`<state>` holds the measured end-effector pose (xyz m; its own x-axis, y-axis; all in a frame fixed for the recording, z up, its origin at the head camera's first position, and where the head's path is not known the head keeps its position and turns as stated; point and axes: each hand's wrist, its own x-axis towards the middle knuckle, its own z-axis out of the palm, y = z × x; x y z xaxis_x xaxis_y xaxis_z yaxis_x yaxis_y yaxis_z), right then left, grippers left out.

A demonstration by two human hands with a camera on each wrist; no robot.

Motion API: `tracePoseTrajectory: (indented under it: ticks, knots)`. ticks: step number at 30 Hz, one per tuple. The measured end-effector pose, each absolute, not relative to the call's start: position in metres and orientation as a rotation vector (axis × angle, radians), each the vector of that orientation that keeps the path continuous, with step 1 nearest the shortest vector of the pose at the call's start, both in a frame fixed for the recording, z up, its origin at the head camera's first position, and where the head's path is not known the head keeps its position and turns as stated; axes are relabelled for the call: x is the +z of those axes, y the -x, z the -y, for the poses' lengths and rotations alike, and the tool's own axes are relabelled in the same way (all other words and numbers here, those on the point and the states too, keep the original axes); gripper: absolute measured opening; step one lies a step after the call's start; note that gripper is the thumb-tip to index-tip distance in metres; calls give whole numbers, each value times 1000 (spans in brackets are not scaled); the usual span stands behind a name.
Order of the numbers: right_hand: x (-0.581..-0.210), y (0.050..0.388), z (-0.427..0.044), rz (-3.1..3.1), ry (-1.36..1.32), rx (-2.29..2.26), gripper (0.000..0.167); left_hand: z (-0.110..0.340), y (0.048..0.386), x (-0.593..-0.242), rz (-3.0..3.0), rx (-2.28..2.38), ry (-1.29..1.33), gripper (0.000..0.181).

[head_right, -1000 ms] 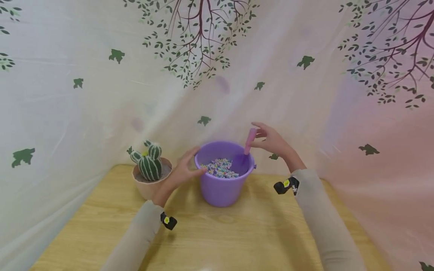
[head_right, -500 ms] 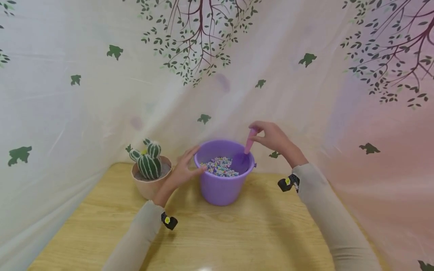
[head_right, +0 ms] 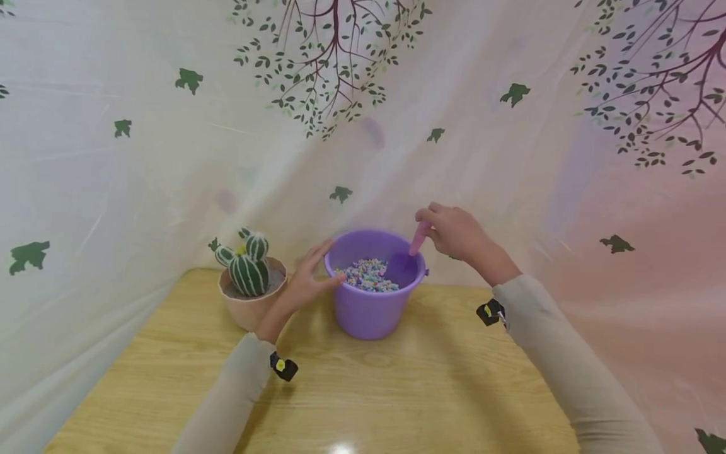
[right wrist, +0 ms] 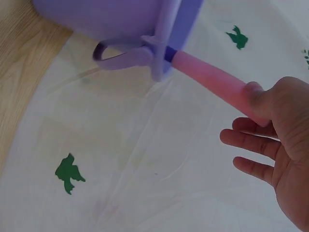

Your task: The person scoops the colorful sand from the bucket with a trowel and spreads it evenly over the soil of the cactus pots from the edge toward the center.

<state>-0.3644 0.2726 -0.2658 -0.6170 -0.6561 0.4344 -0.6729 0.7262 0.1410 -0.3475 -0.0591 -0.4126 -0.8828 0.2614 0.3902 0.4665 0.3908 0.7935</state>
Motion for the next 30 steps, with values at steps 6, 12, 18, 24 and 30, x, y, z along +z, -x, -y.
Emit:
tracePoseTrajectory:
  ticks: [6, 12, 18, 24, 30]
  knots:
    - [-272, 369, -274, 2533, -962, 43, 21, 59, 348, -414, 2429, -1507, 656, 93]
    - [-278, 377, -274, 2664, -865, 200, 19, 60, 349, -415, 2437, -1496, 657, 93]
    - [-279, 382, -270, 2686, -833, 487, 16, 61, 348, -415, 2436, -1497, 652, 94]
    - [-271, 384, -275, 2662, -815, 621, 14, 60, 348, -415, 2440, -1501, 655, 96]
    - [-254, 385, -284, 2628, -761, 757, 18, 58, 348, -413, 2443, -1517, 632, 93]
